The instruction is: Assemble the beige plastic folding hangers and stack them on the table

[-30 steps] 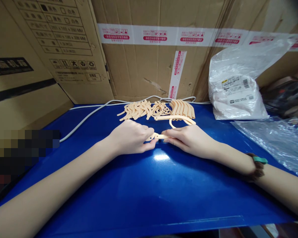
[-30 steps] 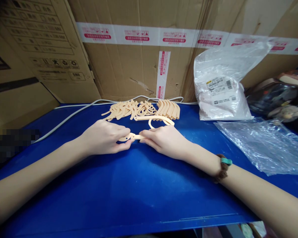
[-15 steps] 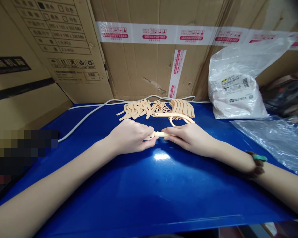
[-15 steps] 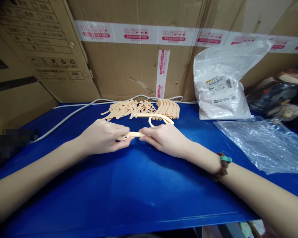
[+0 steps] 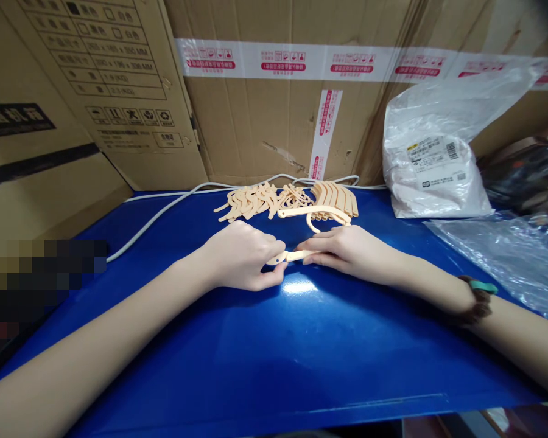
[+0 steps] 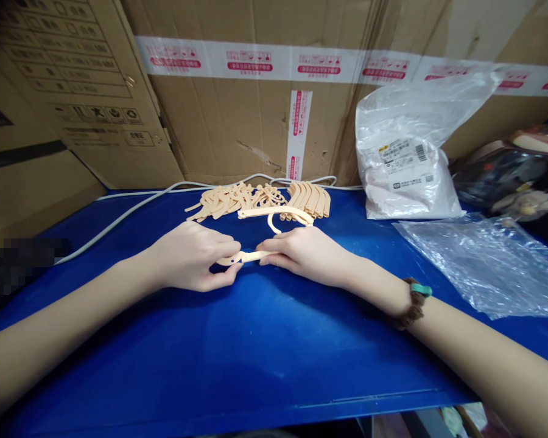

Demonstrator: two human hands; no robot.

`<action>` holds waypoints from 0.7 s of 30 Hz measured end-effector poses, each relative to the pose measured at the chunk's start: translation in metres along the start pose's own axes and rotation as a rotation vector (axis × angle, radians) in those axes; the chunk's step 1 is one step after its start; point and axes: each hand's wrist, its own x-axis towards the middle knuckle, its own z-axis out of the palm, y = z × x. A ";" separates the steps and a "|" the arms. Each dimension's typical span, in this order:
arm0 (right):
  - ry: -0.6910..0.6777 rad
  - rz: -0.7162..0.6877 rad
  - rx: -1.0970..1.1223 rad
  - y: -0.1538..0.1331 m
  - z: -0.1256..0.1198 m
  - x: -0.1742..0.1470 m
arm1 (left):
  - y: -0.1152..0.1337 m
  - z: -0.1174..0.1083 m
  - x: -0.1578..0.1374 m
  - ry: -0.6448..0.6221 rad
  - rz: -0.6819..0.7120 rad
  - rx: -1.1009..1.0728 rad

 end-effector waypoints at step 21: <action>0.041 0.029 -0.158 -0.004 0.000 0.000 | 0.000 0.003 0.001 0.083 -0.048 0.036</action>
